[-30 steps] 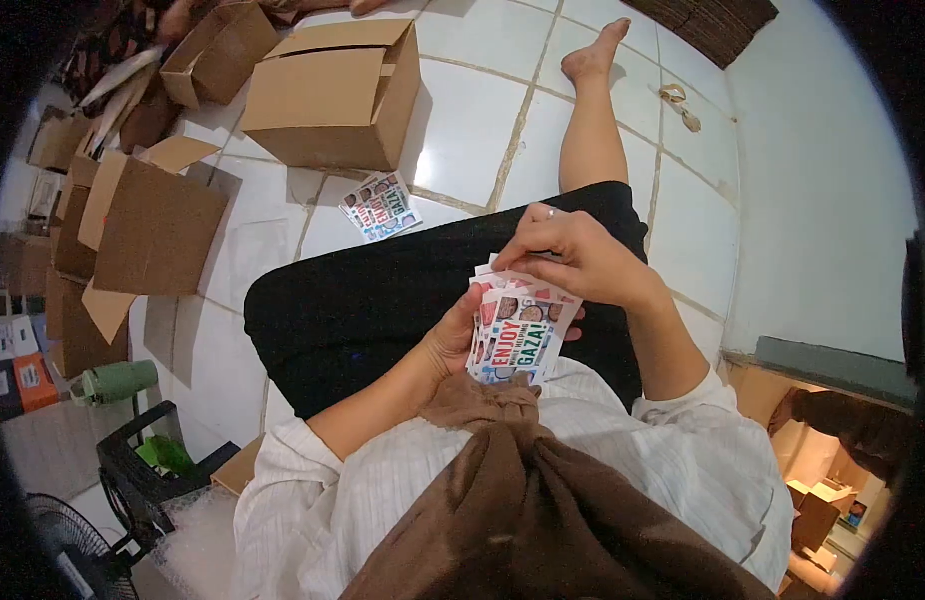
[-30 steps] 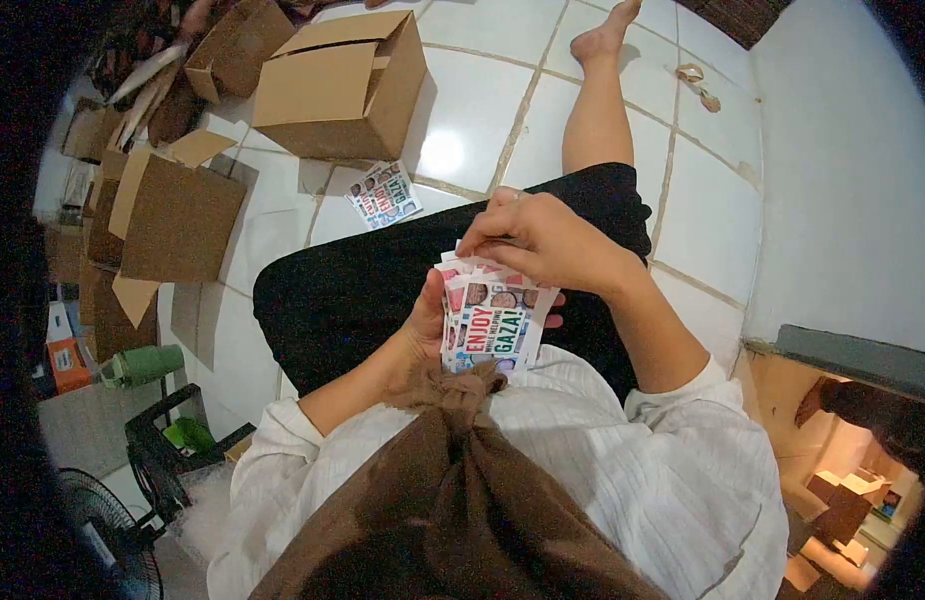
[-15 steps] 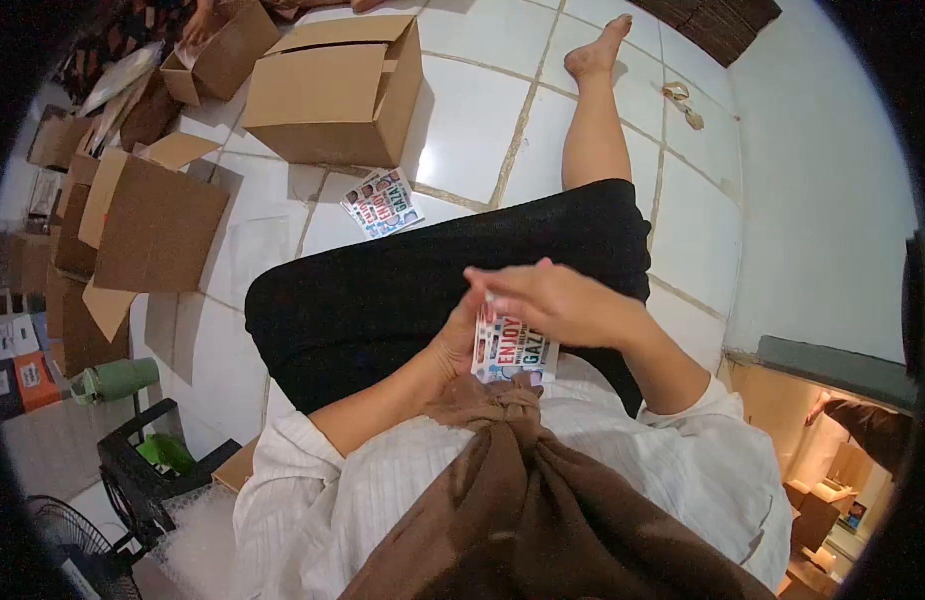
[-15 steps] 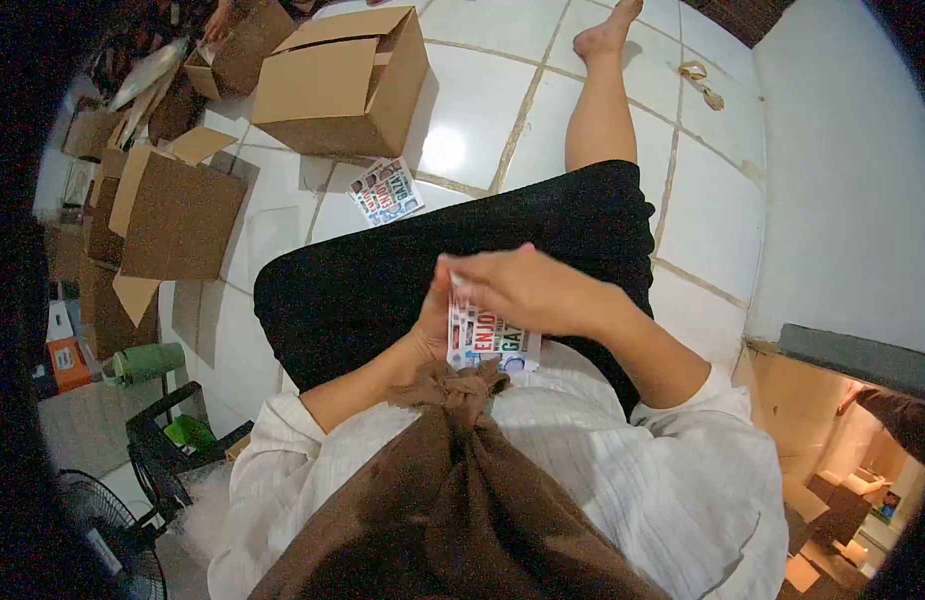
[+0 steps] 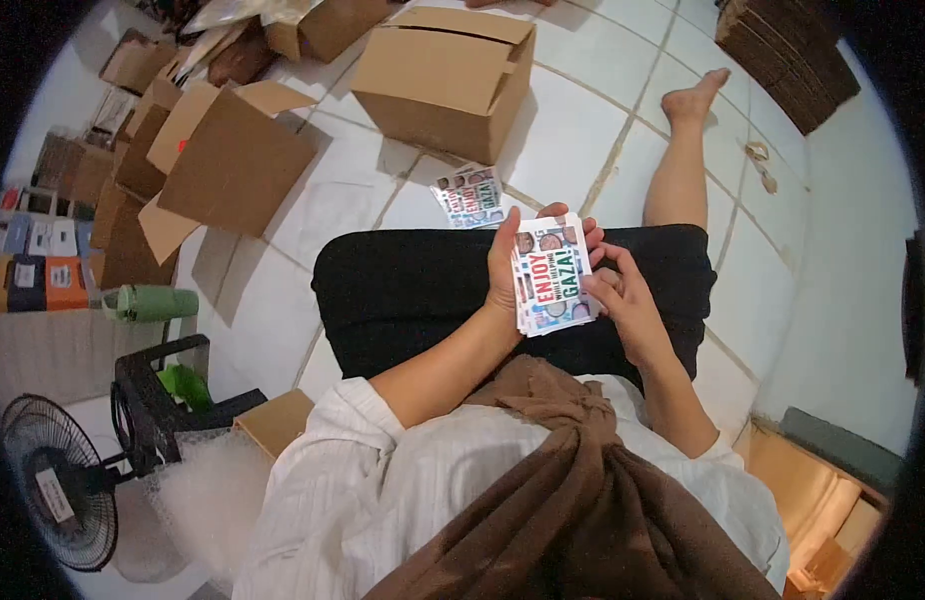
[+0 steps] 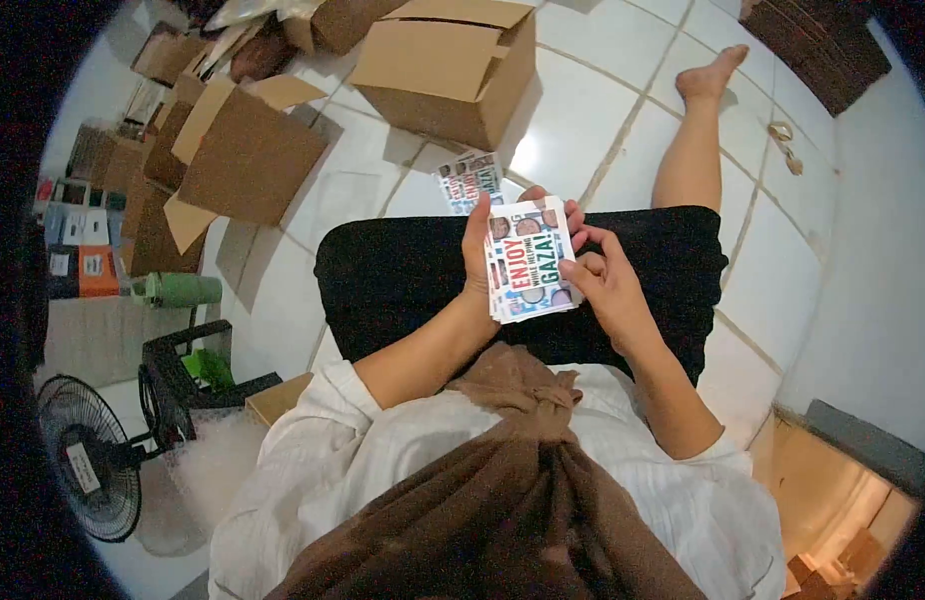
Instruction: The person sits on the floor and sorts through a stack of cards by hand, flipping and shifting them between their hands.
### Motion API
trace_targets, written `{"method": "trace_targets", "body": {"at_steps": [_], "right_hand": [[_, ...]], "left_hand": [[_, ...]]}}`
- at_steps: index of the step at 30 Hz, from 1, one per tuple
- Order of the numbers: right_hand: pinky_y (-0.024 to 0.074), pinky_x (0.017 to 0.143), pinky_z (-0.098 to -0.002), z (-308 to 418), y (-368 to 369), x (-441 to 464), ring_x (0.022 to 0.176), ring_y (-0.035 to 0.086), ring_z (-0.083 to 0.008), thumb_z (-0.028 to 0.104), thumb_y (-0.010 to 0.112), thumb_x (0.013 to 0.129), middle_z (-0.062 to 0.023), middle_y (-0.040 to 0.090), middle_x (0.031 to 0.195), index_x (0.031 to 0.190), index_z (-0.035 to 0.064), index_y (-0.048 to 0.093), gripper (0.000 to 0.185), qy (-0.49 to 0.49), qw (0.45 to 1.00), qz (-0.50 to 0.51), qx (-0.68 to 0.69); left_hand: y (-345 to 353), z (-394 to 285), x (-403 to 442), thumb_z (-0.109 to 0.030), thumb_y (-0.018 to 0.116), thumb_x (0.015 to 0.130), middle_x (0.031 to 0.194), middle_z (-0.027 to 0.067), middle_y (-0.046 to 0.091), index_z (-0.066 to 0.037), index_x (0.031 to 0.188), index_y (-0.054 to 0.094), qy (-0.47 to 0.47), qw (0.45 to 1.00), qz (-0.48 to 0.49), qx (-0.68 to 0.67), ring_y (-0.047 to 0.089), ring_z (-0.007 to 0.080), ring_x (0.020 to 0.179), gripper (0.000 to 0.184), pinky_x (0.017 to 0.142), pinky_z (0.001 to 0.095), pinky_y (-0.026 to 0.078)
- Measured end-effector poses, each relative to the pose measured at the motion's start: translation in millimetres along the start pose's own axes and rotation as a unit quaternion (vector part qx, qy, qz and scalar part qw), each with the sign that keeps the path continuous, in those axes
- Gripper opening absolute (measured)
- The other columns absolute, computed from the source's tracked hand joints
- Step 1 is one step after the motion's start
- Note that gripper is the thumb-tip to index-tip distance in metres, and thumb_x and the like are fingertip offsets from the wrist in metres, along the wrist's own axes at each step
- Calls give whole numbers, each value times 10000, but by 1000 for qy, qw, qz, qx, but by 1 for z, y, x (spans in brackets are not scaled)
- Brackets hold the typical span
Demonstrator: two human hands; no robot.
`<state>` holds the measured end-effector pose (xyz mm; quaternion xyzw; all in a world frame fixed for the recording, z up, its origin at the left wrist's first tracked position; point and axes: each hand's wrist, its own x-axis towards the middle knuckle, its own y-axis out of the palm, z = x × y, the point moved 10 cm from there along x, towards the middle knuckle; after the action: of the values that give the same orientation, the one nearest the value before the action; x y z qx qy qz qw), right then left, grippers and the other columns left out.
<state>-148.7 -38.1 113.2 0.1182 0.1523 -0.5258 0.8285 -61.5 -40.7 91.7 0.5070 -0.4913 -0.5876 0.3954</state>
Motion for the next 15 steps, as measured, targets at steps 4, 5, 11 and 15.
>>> {"method": "trace_targets", "body": {"at_steps": [4, 5, 11, 15], "right_hand": [[413, 586, -189, -7, 0, 16, 681, 527, -86, 163, 604, 778, -23, 535, 727, 1018, 6, 478, 313, 47, 991, -35, 121], [416, 576, -193, -9, 5, 20, 680, 535, -94, 165, 606, 772, -34, 546, 752, 994, 7, 486, 298, 73, 989, -13, 126], [483, 694, -247, -24, 36, 22, 795, 602, -150, 112, 607, 762, -95, 605, 924, 1050, -16, 523, 327, 171, 962, 165, 133], [489, 676, -274, 13, -20, 67, 740, 599, -136, 105, 597, 773, -75, 629, 832, 970, -31, 564, 241, 19, 995, 55, -78]], "left_hand": [[8, -24, -2, -530, 439, 795, 1041, 225, 524, -77, 1020, 493, 91, 994, 1, 56, 494, 371, 1029, 508, 889, 478, 410], [7, -30, 0, -539, 426, 795, 1042, 218, 526, -86, 1017, 495, 111, 992, 3, 59, 494, 368, 1031, 509, 881, 468, 418], [18, -11, -4, -523, 310, 861, 1197, 274, 426, -84, 1091, 471, 60, 983, 121, 124, 401, 343, 1159, 521, 977, 437, 323], [7, -77, 12, -448, 270, 909, 1232, 144, 432, -64, 1225, 391, 237, 917, -9, 322, 384, 236, 1168, 512, 981, 398, 288]]}}
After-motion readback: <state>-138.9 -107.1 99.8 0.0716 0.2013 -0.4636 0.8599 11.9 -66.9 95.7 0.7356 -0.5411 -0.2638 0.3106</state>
